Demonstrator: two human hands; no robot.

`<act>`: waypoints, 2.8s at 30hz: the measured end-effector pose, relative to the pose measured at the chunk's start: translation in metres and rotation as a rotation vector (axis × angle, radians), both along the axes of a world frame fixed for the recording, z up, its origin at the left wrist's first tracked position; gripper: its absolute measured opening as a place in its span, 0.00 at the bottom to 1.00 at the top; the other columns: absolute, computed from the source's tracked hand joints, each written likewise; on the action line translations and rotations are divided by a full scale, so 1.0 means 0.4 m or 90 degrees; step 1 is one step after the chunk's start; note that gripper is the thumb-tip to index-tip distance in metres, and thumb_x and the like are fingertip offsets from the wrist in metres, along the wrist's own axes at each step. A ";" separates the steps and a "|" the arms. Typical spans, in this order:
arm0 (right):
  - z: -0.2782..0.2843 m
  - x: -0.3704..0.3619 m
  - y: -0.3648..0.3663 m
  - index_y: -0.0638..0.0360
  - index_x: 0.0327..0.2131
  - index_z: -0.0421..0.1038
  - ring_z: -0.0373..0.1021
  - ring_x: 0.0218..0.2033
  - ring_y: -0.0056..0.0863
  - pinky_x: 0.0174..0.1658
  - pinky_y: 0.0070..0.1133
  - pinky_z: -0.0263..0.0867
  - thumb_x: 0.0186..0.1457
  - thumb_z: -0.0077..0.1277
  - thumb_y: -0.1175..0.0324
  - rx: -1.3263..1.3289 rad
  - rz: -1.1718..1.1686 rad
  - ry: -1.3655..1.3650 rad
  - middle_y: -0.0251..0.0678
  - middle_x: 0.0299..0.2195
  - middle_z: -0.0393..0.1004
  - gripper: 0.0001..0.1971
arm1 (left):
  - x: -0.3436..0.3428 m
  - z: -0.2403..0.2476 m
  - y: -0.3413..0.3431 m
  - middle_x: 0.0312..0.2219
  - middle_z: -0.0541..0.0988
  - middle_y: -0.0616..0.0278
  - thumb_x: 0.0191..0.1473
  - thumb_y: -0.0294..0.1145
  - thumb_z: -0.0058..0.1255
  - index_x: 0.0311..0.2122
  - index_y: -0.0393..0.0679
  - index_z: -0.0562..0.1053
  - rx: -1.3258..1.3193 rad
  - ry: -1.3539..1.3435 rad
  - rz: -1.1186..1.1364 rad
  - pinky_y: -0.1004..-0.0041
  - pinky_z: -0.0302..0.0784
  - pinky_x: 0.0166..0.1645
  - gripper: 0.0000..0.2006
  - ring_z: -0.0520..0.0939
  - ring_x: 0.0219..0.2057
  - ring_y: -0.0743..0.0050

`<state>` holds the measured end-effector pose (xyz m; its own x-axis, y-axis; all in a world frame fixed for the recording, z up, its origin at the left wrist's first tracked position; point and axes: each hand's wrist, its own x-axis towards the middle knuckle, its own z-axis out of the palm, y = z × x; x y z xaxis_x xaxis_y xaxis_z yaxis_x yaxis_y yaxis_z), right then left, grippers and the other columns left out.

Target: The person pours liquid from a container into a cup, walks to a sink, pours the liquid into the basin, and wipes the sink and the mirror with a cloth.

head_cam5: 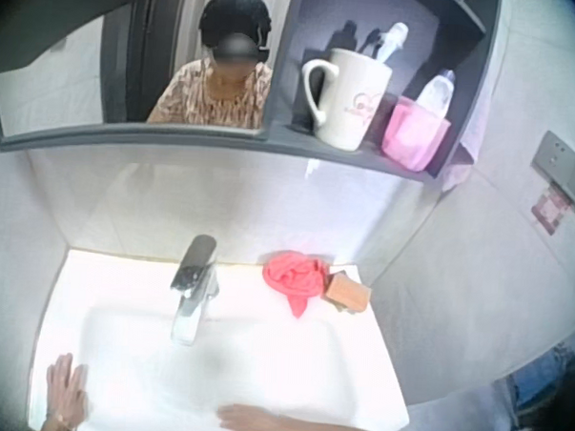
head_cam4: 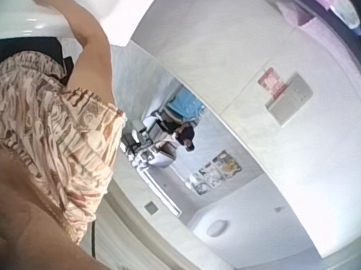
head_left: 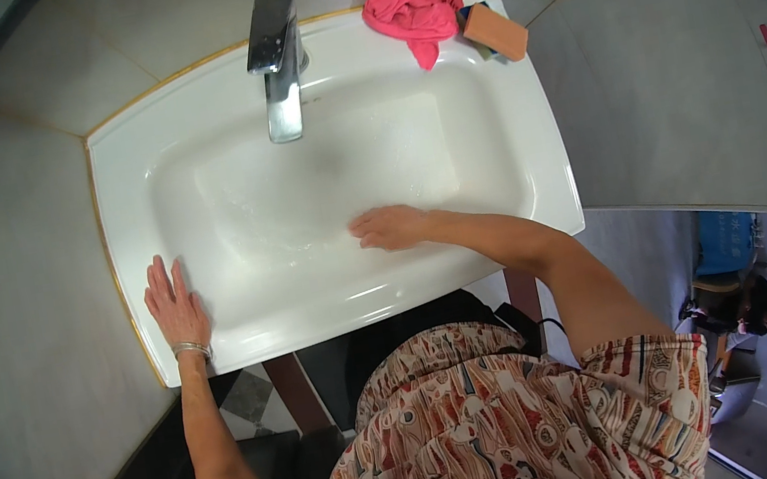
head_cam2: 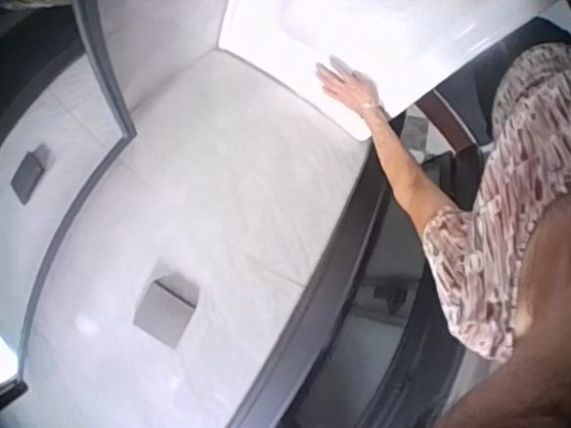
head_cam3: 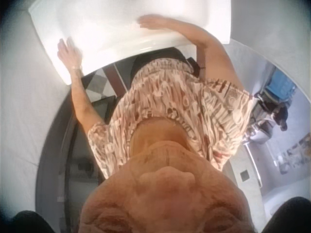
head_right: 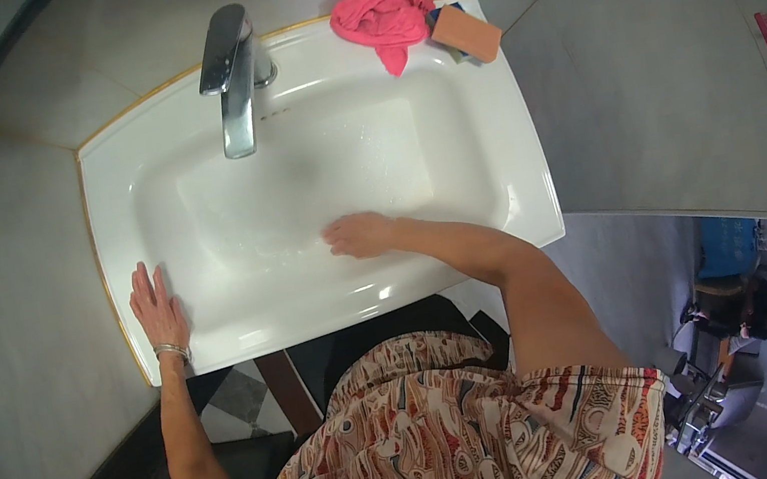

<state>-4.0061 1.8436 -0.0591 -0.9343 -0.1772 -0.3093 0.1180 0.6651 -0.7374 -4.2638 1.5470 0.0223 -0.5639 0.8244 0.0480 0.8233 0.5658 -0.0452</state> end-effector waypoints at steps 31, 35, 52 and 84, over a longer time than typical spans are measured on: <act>-0.040 -0.170 -0.105 0.51 0.41 0.67 0.57 0.50 0.35 0.53 0.35 0.51 0.47 0.48 0.61 0.092 -0.030 0.241 0.34 0.46 0.64 0.16 | -0.002 -0.002 -0.010 0.60 0.48 0.57 0.44 0.22 0.44 0.57 0.49 0.56 0.022 -0.018 0.007 0.57 0.43 0.61 0.31 0.48 0.61 0.56; -0.030 -0.051 -0.012 0.56 0.39 0.69 0.58 0.48 0.38 0.51 0.32 0.55 0.45 0.52 0.65 0.071 -0.029 0.295 0.39 0.45 0.64 0.15 | -0.013 0.010 -0.021 0.60 0.49 0.57 0.42 0.22 0.45 0.57 0.49 0.56 0.039 -0.005 -0.001 0.57 0.44 0.61 0.32 0.49 0.60 0.57; -0.035 -0.416 -0.234 0.59 0.34 0.65 0.66 0.34 0.35 0.36 0.30 0.66 0.43 0.48 0.67 0.293 -0.043 0.238 0.39 0.34 0.66 0.13 | -0.010 0.018 -0.008 0.60 0.45 0.56 0.42 0.23 0.47 0.57 0.55 0.55 0.003 -0.097 0.041 0.55 0.40 0.62 0.34 0.47 0.61 0.56; -0.010 -0.452 -0.345 0.58 0.42 0.60 0.60 0.42 0.41 0.40 0.32 0.60 0.33 0.54 0.68 0.249 -0.139 0.102 0.42 0.39 0.62 0.27 | -0.007 0.031 -0.005 0.60 0.44 0.55 0.42 0.24 0.50 0.54 0.49 0.60 -0.007 -0.136 0.039 0.55 0.39 0.62 0.30 0.43 0.62 0.58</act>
<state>-4.1868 1.7055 -0.0631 -0.9783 0.1291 -0.1621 0.1903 0.8692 -0.4563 -4.2665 1.5451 0.0348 -0.6092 0.7882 -0.0867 0.7789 0.6154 0.1210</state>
